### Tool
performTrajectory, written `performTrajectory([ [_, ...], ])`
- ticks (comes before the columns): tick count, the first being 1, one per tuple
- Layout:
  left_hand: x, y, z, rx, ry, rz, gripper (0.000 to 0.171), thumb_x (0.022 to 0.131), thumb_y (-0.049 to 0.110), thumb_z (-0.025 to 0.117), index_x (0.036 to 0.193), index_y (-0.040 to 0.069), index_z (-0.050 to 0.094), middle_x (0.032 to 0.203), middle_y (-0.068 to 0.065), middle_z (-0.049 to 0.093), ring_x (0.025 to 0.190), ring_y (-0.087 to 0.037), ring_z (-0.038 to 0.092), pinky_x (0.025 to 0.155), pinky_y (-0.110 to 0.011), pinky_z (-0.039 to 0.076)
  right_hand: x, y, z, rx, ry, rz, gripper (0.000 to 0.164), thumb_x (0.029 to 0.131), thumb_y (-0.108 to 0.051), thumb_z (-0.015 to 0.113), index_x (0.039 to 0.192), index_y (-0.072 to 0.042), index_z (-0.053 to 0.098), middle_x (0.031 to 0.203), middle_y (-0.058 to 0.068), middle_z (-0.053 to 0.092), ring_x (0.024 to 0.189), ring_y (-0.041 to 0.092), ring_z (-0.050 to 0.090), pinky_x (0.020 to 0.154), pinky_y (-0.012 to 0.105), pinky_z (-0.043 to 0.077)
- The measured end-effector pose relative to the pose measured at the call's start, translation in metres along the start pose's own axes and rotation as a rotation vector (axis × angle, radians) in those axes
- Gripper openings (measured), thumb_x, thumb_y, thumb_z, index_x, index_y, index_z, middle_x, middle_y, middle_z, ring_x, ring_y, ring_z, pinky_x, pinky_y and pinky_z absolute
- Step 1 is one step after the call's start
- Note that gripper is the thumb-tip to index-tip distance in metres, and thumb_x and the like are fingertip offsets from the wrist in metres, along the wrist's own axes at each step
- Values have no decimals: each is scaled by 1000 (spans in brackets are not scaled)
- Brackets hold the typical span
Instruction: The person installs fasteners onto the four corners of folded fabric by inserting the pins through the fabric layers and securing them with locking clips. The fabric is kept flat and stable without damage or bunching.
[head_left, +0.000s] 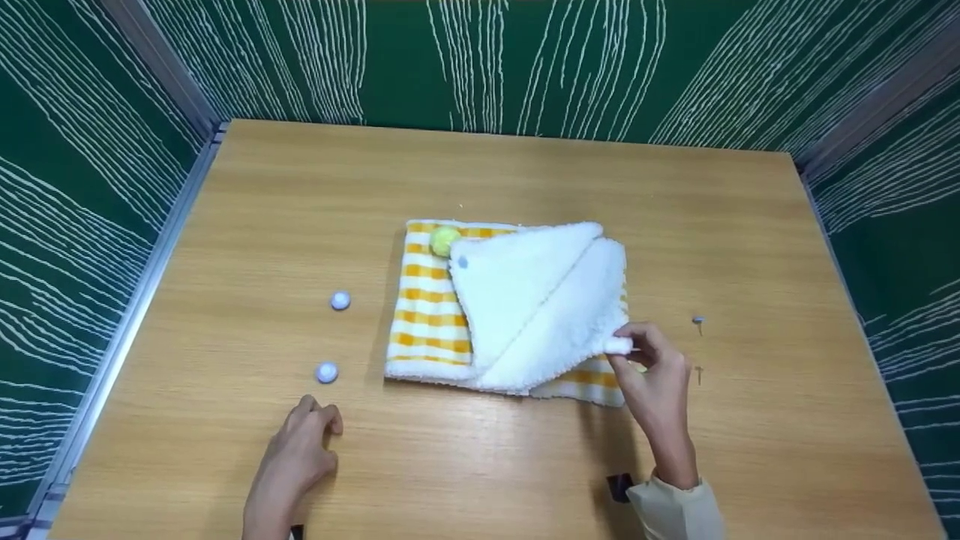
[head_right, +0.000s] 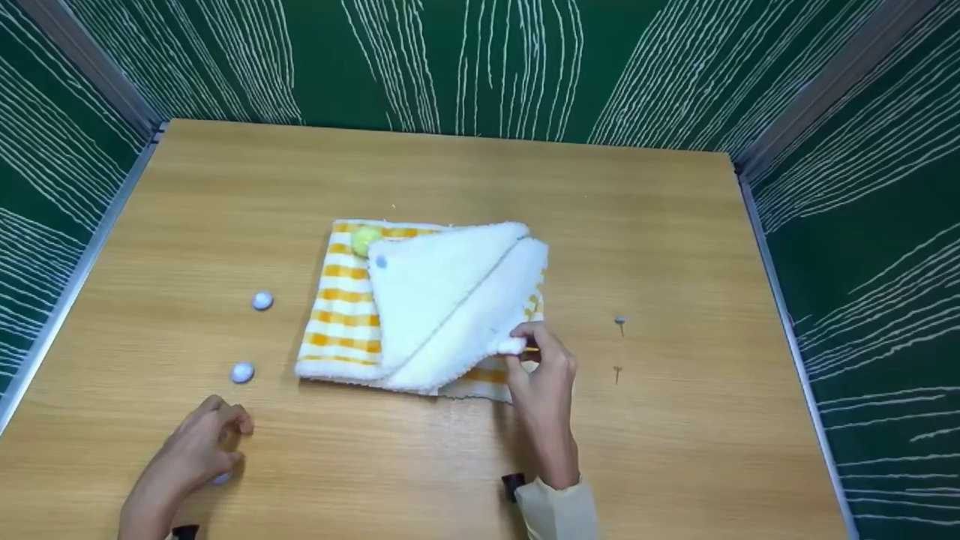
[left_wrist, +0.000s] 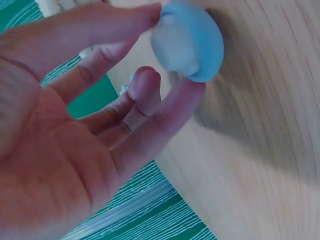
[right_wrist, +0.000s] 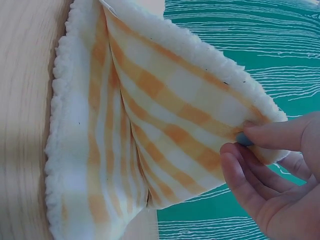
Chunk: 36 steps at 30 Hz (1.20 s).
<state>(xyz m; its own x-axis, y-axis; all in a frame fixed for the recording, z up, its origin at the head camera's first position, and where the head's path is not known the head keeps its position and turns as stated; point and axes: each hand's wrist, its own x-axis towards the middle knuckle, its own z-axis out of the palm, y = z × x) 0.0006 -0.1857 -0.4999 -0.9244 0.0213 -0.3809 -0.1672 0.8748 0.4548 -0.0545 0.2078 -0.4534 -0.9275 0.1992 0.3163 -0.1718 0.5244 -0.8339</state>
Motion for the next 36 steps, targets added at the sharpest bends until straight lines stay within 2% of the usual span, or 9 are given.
performTrajectory([
  [2, -3, -1, -2, 29, -4, -11, 28, 64, -2, 77, 81, 12, 59, 87, -4, 45, 80, -22, 45, 61, -36, 42, 0, 1, 0, 14, -7, 0, 17, 76, 19, 64, 89, 8, 61, 88, 16, 66, 81, 9, 61, 68, 14, 50],
  [5, -5, -3, -6, 74, -36, -38, 34, 61, 10, 84, 82, 15, 58, 86, -3, 46, 77, -22, 46, 62, -40, 41, 0, 11, 0, 30, -11, 7, 17, 77, 18, 64, 90, 7, 61, 89, 14, 66, 83, 7, 61, 69, 14, 49],
  [10, -4, -4, -7, 23, -130, -71, 35, 58, -6, 75, 82, 12, 57, 86, -5, 46, 75, -23, 46, 64, -38, 39, 0, 22, 0, 27, -1, 7, 19, 76, 17, 65, 90, 4, 62, 90, 11, 66, 83, 9, 61, 68, 15, 50],
  [13, -2, -4, -5, -32, -145, -100, 33, 59, -13, 70, 79, 11, 59, 87, -4, 45, 77, -23, 46, 64, -35, 39, 0, 23, 0, 26, -2, 0, 19, 76, 16, 66, 89, 3, 62, 89, 10, 66, 82, 9, 62, 68, 15, 50],
  [17, -1, -3, -3, -69, -87, -97, 26, 63, -15, 68, 75, 8, 61, 87, -4, 46, 80, -22, 49, 69, -36, 44, 0, 24, 1, 21, -2, -1, 19, 76, 16, 67, 89, 4, 62, 89, 10, 66, 83, 9, 62, 68, 15, 50],
  [23, 1, -2, 1, -116, 35, -16, 19, 69, -15, 66, 78, 2, 67, 90, -3, 49, 88, -24, 55, 79, -42, 51, -1, 25, 1, 10, -5, 3, 19, 75, 17, 66, 89, 4, 62, 89, 10, 66, 82, 10, 62, 67, 15, 51],
  [30, 2, -4, 3, -142, 65, 48, 21, 67, -17, 70, 86, -9, 68, 97, -8, 49, 98, -31, 56, 85, -46, 50, -1, 25, 1, 26, -5, 3, 19, 76, 17, 66, 90, 4, 62, 88, 10, 66, 82, 9, 62, 68, 15, 50],
  [36, 2, -5, 2, -129, 114, 105, 21, 68, -18, 68, 88, -10, 68, 97, -10, 50, 101, -37, 57, 86, -48, 50, -1, 24, 1, 41, -1, 5, 19, 76, 18, 64, 89, 5, 62, 87, 10, 66, 81, 10, 62, 68, 16, 50],
])
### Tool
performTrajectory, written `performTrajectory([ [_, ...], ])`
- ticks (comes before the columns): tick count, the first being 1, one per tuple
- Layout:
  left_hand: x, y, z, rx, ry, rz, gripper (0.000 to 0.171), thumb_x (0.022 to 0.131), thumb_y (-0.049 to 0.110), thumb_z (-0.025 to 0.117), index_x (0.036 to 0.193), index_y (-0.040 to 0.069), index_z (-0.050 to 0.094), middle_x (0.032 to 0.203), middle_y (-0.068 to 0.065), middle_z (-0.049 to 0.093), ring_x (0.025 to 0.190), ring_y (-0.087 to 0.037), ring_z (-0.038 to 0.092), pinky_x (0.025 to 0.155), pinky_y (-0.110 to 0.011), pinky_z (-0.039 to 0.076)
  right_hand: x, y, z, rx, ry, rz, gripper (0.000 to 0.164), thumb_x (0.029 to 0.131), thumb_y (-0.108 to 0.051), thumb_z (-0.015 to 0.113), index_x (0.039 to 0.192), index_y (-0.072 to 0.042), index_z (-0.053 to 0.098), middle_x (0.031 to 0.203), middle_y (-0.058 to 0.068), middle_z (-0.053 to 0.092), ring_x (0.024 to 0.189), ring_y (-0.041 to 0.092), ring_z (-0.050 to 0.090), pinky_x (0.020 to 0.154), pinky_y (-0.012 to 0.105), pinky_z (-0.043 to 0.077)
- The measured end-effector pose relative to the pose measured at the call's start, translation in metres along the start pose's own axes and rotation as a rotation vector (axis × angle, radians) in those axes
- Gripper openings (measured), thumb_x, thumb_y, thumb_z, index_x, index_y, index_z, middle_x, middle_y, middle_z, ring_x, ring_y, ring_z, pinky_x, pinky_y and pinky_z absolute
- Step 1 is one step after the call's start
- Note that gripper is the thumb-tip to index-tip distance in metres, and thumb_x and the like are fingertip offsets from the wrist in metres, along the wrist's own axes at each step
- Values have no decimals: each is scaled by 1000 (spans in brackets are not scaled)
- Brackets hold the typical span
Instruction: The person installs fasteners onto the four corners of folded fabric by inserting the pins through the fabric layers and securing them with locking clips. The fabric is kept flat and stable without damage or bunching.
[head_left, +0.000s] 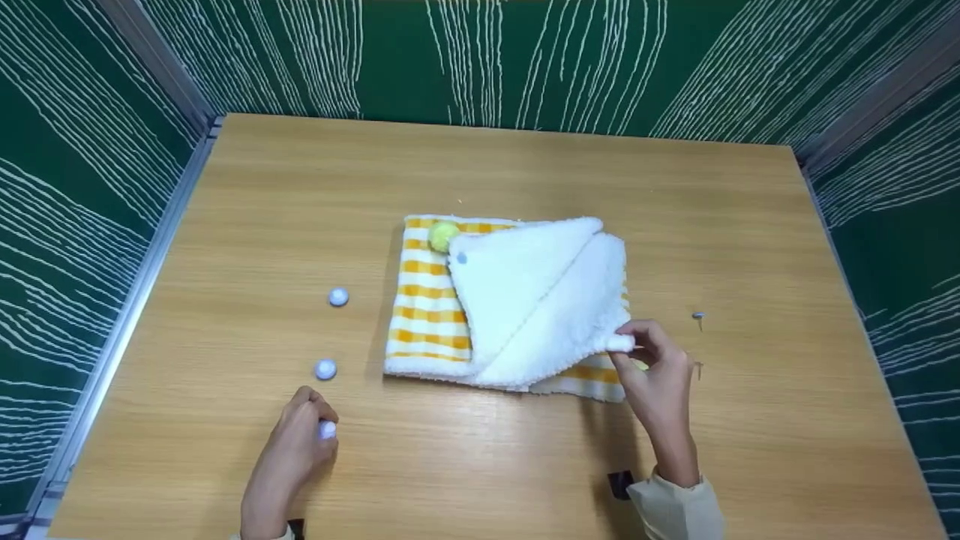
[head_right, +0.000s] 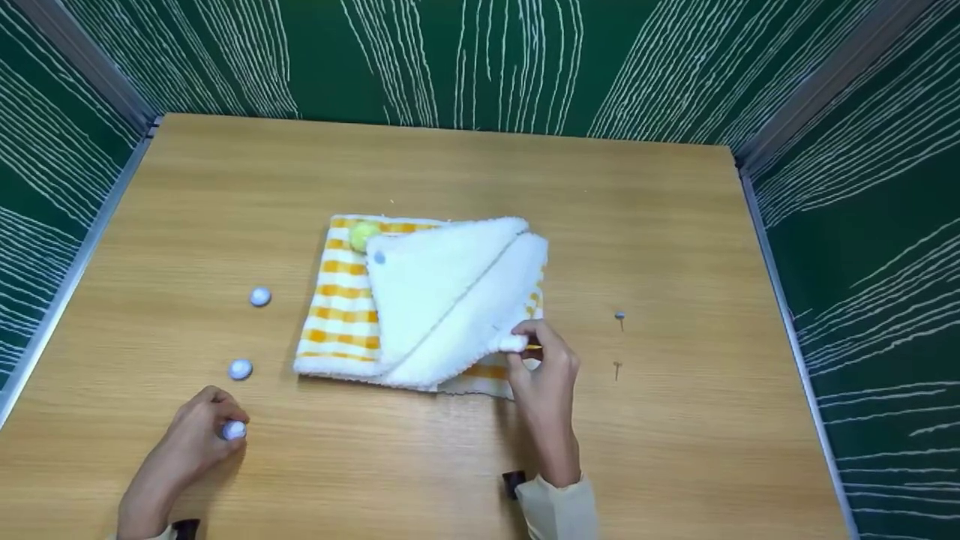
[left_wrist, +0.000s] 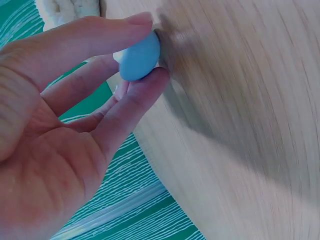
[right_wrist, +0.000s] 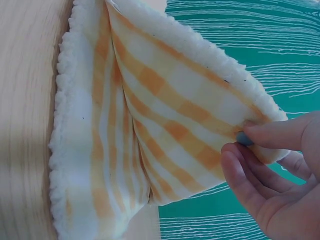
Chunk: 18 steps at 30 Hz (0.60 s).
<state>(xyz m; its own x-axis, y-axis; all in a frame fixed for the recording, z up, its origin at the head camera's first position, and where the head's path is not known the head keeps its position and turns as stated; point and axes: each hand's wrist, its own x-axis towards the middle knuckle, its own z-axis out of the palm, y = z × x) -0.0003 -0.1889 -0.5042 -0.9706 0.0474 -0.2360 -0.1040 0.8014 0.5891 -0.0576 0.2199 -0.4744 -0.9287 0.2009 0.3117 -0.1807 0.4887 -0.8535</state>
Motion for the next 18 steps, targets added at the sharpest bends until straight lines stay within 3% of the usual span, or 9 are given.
performTrajectory([
  [8, 4, 6, -1, 21, 72, 23, 11, 72, -8, 69, 82, -4, 71, 94, -11, 56, 96, -33, 60, 84, -47, 51, 0, -2, -1, -9, 8, 11, 17, 77, 15, 65, 89, 3, 63, 89, 10, 67, 83, 10, 61, 69, 15, 50],
  [14, 6, 11, -3, 93, 85, -4, 13, 72, 3, 74, 84, 2, 71, 89, -9, 60, 89, -31, 60, 78, -48, 51, -1, -2, -2, -3, 8, 17, 17, 78, 13, 66, 91, 2, 64, 91, 10, 67, 83, 11, 61, 69, 15, 50],
  [18, 7, 13, -2, 86, 135, 42, 13, 71, 2, 73, 83, 3, 70, 87, -7, 62, 84, -28, 63, 73, -46, 52, -1, -6, -3, -12, 8, 22, 18, 77, 16, 64, 91, 4, 63, 91, 11, 66, 83, 11, 61, 69, 15, 50],
])
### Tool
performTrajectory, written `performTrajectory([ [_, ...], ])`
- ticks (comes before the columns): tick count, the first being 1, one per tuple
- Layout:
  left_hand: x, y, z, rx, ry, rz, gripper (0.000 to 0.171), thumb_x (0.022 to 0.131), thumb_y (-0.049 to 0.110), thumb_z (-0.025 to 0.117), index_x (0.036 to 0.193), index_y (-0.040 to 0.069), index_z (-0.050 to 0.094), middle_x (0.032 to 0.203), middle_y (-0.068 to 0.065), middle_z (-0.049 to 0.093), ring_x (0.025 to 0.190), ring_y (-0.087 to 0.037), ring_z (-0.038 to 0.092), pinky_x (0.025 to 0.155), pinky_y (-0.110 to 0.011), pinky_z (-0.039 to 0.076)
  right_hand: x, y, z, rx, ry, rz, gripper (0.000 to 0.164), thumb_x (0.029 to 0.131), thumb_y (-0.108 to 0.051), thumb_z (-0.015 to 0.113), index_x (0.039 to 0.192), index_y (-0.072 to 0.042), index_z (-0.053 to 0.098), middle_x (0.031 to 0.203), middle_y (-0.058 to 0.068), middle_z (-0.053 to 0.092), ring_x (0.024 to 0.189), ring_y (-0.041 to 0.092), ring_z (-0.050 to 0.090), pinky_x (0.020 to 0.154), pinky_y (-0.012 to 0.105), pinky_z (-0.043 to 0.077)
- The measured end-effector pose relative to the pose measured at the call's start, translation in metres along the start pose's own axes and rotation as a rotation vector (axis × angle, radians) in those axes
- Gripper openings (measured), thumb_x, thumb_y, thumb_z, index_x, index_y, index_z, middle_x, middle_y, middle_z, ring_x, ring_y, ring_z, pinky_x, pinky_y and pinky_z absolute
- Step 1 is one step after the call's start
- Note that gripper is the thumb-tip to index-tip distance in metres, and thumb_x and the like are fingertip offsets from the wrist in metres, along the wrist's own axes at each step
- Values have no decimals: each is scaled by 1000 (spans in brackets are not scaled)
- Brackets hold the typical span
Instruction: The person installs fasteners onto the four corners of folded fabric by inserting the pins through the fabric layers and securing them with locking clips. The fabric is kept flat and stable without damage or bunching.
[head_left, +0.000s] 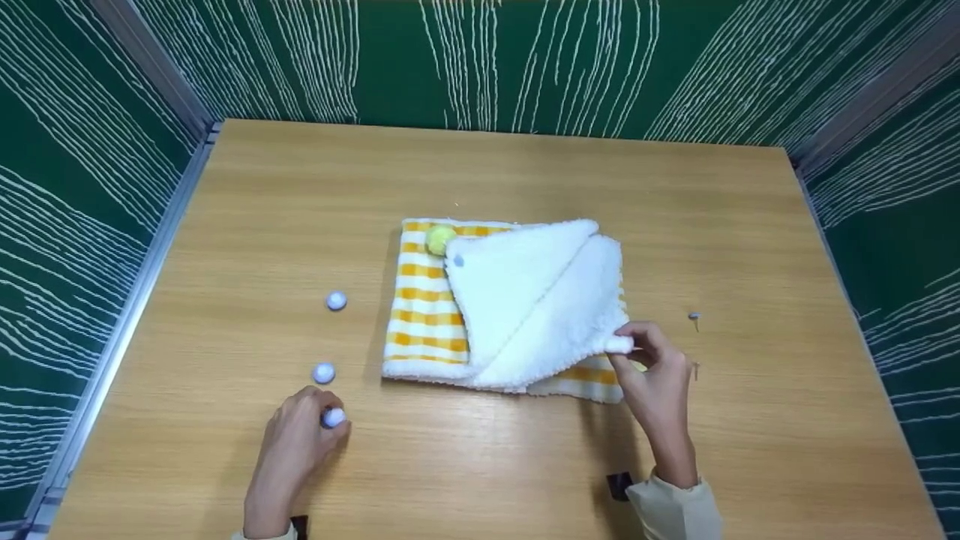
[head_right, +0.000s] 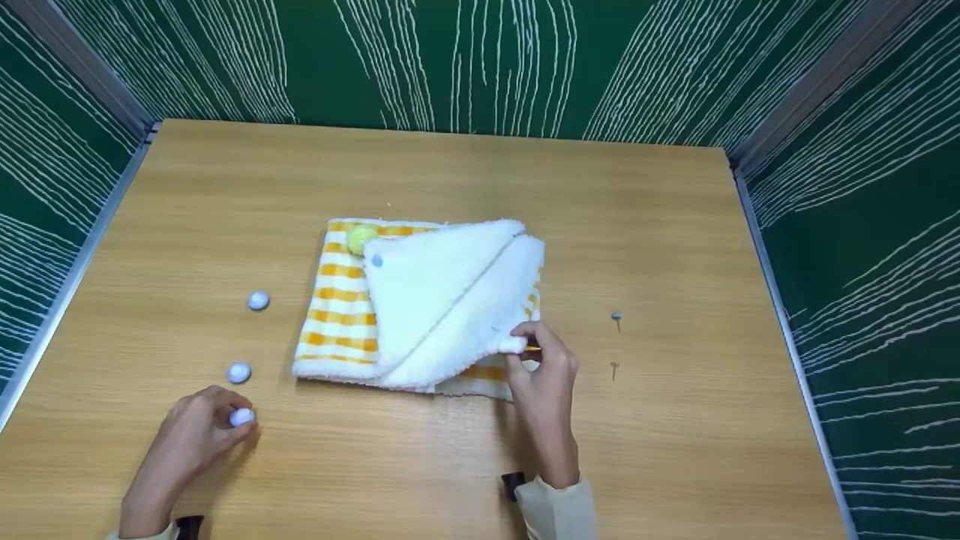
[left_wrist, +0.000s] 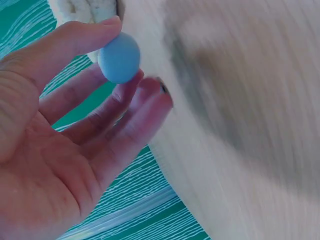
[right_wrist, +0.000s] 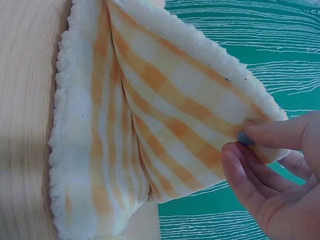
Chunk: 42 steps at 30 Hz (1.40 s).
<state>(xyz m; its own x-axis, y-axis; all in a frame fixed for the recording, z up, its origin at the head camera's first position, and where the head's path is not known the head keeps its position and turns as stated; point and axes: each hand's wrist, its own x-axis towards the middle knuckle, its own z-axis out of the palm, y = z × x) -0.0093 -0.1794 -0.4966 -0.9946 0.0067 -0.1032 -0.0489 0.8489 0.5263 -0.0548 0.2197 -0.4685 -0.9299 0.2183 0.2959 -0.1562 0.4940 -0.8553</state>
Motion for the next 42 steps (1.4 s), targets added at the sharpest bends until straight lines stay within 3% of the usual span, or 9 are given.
performTrajectory([
  [7, 6, 8, 3, -109, 68, 95, 18, 71, -7, 71, 89, -4, 68, 93, -10, 59, 89, -29, 63, 78, -39, 54, 2, 0, 1, 14, -7, -26, 17, 78, 14, 66, 91, 3, 64, 91, 10, 67, 83, 10, 62, 69, 15, 51],
  [12, 12, 15, 4, -113, 82, 161, 20, 74, -9, 70, 94, -6, 69, 96, -10, 57, 88, -24, 62, 76, -31, 54, 3, 2, 2, 37, -5, -53, 18, 75, 17, 65, 88, 5, 63, 88, 12, 66, 80, 10, 62, 66, 16, 51],
  [17, 17, 21, 4, -110, 145, 240, 21, 73, -8, 73, 94, -6, 70, 93, -9, 60, 84, -21, 61, 71, -29, 54, 4, 1, 2, 25, -6, -54, 20, 74, 19, 64, 89, 5, 63, 89, 12, 67, 80, 10, 62, 67, 16, 51],
  [22, 24, 33, 4, -166, 188, 253, 24, 74, -7, 75, 97, -3, 69, 95, -8, 61, 86, -19, 62, 66, -25, 54, 4, -4, 2, 20, -8, -44, 19, 76, 18, 65, 89, 5, 63, 90, 12, 67, 82, 11, 62, 67, 16, 51],
  [29, 37, 56, 5, -241, 194, 300, 29, 74, -6, 75, 99, -1, 62, 97, -9, 62, 88, -18, 62, 71, -26, 54, 1, -34, -2, 7, -8, -42, 16, 76, 19, 63, 89, 11, 62, 90, 19, 65, 82, 13, 61, 67, 17, 51],
  [33, 44, 71, 11, -259, 183, 320, 32, 74, -3, 76, 100, 3, 58, 95, -8, 61, 87, -17, 61, 73, -24, 54, 1, -40, -2, -8, -3, -30, 15, 76, 19, 63, 89, 11, 62, 90, 18, 66, 82, 15, 62, 67, 18, 51],
  [42, 60, 109, 31, -386, 148, 476, 25, 77, 1, 76, 92, 4, 57, 89, -3, 60, 83, -13, 62, 66, -23, 54, 0, -40, 0, -6, 9, -38, 15, 75, 20, 64, 87, 10, 63, 88, 17, 66, 80, 13, 62, 67, 17, 51],
])
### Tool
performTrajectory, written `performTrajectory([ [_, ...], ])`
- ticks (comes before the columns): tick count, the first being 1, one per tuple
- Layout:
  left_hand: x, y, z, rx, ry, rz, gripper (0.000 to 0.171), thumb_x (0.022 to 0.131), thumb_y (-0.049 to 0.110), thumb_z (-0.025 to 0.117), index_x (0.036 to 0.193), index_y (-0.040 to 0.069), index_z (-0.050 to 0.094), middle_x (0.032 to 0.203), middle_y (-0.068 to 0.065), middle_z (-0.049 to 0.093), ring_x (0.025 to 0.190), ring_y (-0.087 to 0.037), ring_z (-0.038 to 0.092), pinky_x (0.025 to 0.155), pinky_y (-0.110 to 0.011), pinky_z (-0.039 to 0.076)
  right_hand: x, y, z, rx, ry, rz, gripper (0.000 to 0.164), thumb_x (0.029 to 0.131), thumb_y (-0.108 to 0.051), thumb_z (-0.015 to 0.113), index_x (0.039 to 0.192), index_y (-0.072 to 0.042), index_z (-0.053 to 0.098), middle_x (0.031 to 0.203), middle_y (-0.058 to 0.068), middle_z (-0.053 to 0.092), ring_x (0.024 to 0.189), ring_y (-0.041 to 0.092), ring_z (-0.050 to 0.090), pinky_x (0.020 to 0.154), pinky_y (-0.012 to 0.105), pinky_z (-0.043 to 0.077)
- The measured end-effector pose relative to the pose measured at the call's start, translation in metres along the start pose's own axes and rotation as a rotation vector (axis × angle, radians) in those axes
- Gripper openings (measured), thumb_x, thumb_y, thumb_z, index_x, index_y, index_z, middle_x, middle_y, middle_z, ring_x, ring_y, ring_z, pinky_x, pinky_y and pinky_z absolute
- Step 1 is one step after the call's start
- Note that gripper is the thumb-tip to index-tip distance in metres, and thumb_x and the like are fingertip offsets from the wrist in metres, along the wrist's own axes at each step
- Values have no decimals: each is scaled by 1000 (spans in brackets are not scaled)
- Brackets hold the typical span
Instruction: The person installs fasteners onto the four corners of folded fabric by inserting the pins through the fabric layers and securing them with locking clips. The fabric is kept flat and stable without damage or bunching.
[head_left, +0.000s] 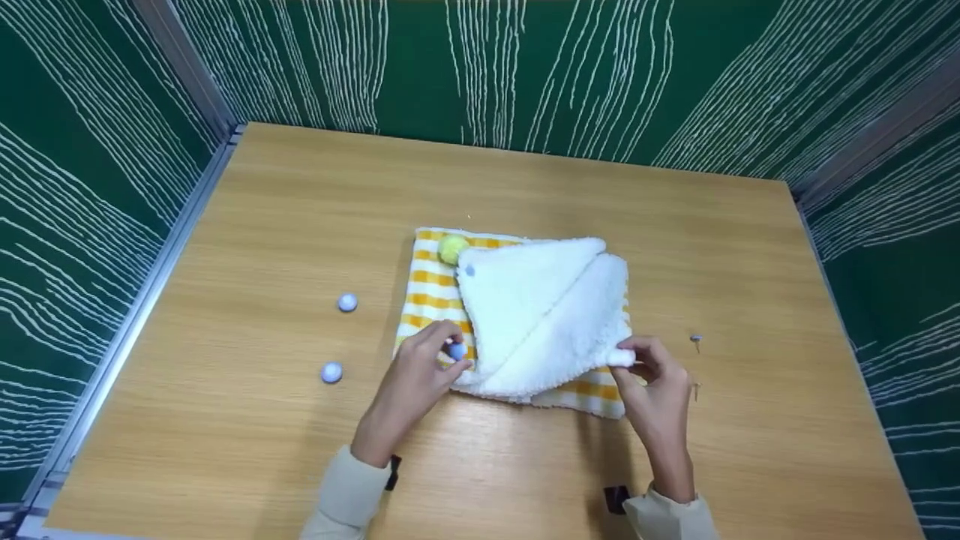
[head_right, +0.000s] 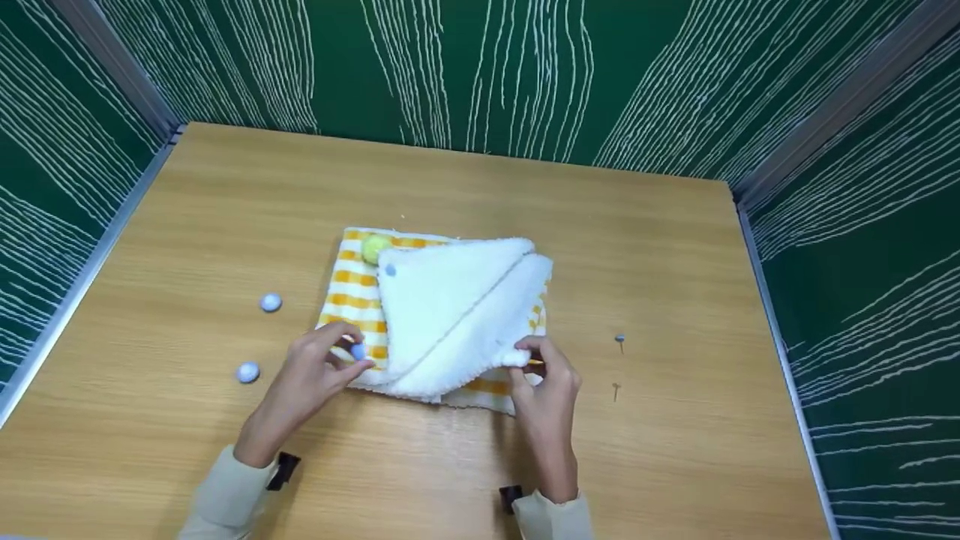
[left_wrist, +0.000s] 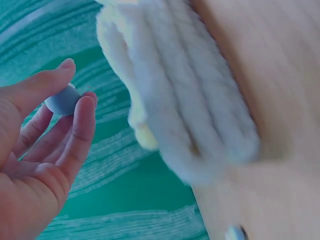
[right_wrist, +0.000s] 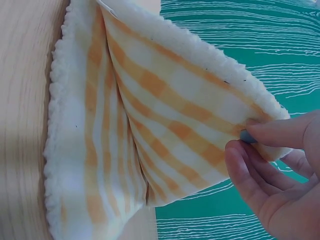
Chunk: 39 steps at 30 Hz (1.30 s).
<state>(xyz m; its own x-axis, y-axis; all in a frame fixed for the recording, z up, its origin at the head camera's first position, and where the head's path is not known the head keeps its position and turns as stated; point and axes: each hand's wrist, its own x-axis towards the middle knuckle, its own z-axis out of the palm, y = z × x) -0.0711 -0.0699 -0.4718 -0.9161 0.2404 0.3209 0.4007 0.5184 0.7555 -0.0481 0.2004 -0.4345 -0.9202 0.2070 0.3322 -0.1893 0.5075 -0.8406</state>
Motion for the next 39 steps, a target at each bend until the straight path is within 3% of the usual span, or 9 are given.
performTrajectory([
  [4, 15, 11, 15, -51, -38, 70, 22, 80, 5, 74, 94, 4, 57, 90, -5, 63, 81, -11, 63, 64, -22, 54, -1, 1, 0, 10, -3, 19, 16, 76, 19, 63, 89, 10, 62, 90, 17, 66, 82, 14, 62, 68, 18, 51],
  [10, 26, 23, 27, -44, -90, 147, 22, 81, 7, 74, 95, 6, 58, 88, -1, 63, 80, -9, 63, 62, -23, 52, -3, 1, -1, 15, -12, 1, 17, 76, 20, 63, 90, 10, 62, 90, 18, 65, 82, 16, 61, 68, 18, 51],
  [20, 34, 31, 41, -93, -137, 188, 21, 82, 7, 72, 98, 6, 59, 92, -4, 62, 84, -10, 61, 66, -24, 53, -4, 0, -2, -4, 4, 3, 19, 75, 21, 64, 90, 9, 62, 92, 18, 66, 83, 15, 62, 70, 17, 51],
  [28, 46, 38, 56, -165, -164, 218, 19, 83, 7, 71, 97, 4, 57, 89, -3, 61, 86, -10, 63, 68, -18, 51, -3, 25, 0, 65, 7, -42, 21, 73, 23, 63, 88, 9, 63, 86, 17, 66, 76, 8, 61, 68, 14, 50],
  [32, 52, 41, 63, -186, -179, 236, 21, 83, 6, 71, 98, 4, 57, 90, -4, 60, 86, -11, 63, 68, -20, 53, -1, 38, 1, 76, -6, -67, 23, 73, 22, 64, 89, 6, 64, 86, 14, 67, 76, 8, 61, 67, 15, 50],
  [39, 63, 44, 71, -188, -204, 275, 21, 84, 9, 70, 100, 5, 58, 93, -3, 61, 88, -7, 61, 69, -17, 51, 1, 41, 1, 82, -61, -116, 24, 74, 20, 65, 90, 3, 64, 88, 11, 67, 78, 11, 62, 69, 16, 51],
])
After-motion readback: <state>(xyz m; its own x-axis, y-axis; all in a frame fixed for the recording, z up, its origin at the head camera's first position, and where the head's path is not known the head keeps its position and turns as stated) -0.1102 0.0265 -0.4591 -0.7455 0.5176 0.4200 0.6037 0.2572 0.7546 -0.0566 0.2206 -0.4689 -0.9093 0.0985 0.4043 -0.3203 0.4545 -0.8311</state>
